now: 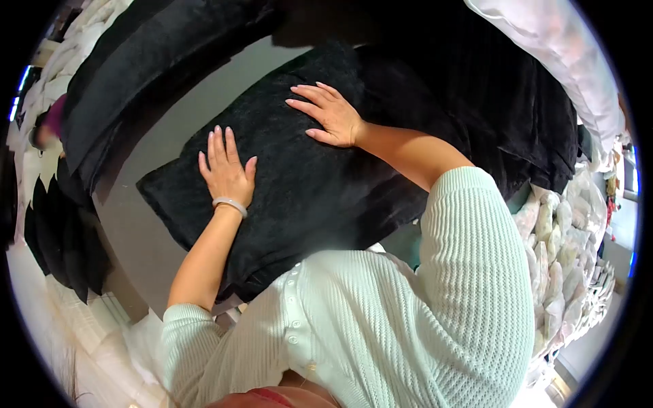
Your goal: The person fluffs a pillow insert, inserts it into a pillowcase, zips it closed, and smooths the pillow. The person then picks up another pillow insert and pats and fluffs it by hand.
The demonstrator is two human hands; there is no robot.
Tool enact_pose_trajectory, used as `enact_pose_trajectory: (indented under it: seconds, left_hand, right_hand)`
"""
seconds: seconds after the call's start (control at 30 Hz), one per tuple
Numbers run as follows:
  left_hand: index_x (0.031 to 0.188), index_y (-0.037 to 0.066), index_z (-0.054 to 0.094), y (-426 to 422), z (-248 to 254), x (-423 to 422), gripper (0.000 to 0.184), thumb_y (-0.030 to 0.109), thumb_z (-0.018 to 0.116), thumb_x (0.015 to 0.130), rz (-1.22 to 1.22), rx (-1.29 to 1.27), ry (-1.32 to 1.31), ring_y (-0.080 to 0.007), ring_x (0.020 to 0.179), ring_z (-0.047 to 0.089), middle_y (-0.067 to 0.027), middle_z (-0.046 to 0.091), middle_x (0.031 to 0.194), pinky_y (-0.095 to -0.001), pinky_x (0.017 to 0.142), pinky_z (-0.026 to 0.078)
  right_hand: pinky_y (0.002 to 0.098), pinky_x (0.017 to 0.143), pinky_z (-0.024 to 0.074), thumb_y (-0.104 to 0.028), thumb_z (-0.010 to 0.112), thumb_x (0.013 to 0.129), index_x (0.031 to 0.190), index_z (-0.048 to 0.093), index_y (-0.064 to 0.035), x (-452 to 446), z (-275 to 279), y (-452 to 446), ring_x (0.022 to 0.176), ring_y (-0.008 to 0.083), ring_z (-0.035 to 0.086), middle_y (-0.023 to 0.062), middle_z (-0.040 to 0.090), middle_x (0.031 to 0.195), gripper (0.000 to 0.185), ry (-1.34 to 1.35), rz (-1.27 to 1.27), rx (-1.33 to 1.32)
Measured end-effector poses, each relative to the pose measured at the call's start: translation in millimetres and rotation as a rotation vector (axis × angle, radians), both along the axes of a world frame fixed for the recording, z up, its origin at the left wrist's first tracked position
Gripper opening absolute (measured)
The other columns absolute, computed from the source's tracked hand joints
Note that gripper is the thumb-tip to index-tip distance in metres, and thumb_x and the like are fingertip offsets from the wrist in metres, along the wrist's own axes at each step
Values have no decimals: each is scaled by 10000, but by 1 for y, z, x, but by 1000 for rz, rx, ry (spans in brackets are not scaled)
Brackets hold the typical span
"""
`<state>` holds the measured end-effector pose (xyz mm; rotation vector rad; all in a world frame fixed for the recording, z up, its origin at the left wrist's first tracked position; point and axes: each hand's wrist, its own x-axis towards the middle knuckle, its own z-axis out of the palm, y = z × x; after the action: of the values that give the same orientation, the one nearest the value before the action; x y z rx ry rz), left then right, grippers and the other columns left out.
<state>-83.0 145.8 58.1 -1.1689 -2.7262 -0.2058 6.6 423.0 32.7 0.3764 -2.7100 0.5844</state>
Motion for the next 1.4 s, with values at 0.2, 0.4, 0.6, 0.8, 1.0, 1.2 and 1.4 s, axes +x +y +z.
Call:
enact_pose_trajectory:
  seconds: [0.2, 0.4, 0.6, 0.8, 1.0, 1.2, 1.4]
  left_hand:
    - [1509, 167, 264, -12, 9, -9, 672, 412, 503, 931, -32, 93, -42, -277, 1442, 224, -103, 264, 1554, -506, 1143, 145]
    - [1491, 145, 319, -80, 84, 9, 663, 500, 440, 945, -10, 90, -82, -338, 1435, 229, -125, 260, 1559, -547, 1134, 148]
    - [1479, 96, 330, -108, 27, 19, 673, 503, 425, 952, 28, 181, -119, -332, 1441, 218, -111, 265, 1560, -514, 1152, 135]
    - [1412, -86, 338, -203, 5, 34, 739, 452, 543, 949, 633, 693, -595, -380, 1341, 375, -267, 394, 1443, -389, 1119, 282]
    - [1357, -103, 404, -219, -3, 27, 702, 473, 509, 970, 499, 1082, -1149, -303, 1193, 537, -208, 480, 1379, -362, 988, 455]
    - [1318, -52, 437, -196, 56, 46, 604, 385, 611, 939, 79, 1064, -1041, -289, 1163, 544, -185, 510, 1342, -374, 991, 441]
    - [1379, -74, 360, -31, 128, 167, 791, 437, 673, 863, -389, 889, -1001, -272, 1234, 472, -173, 453, 1390, -368, 1050, 354]
  right_hand:
    - [487, 1156, 178, -477, 433, 914, 1434, 398, -129, 4, 26, -10, 1386, 303, 317, 142, 362, 1483, 626, 6, -3, 30]
    - [531, 1156, 136, -398, 537, 908, 1453, 386, -165, 46, 95, -37, 1439, 274, 230, 98, 304, 1536, 612, -89, -440, 240]
    - [414, 1136, 251, -292, 585, 905, 1488, 293, -110, 76, 23, -12, 1437, 270, 223, 106, 253, 1550, 677, -120, -547, -85]
    - [412, 1067, 357, -533, 617, 868, 1408, 381, 38, 106, 9, 12, 1296, 367, 442, 280, 481, 1349, 821, -123, -990, -795]
    - [385, 1090, 329, -673, 616, 790, 1406, 411, 25, 134, 46, -18, 1341, 321, 396, 246, 419, 1429, 953, -442, -1034, -992]
    - [395, 1085, 355, -349, 801, 744, 1449, 311, -6, 316, 92, -51, 1267, 251, 463, 139, 460, 1402, 925, -252, -593, -1829]
    - [439, 1074, 384, -104, 739, 632, 1367, 430, 29, 593, 14, -77, 1197, 316, 542, 167, 561, 1304, 808, 315, -762, -2051]
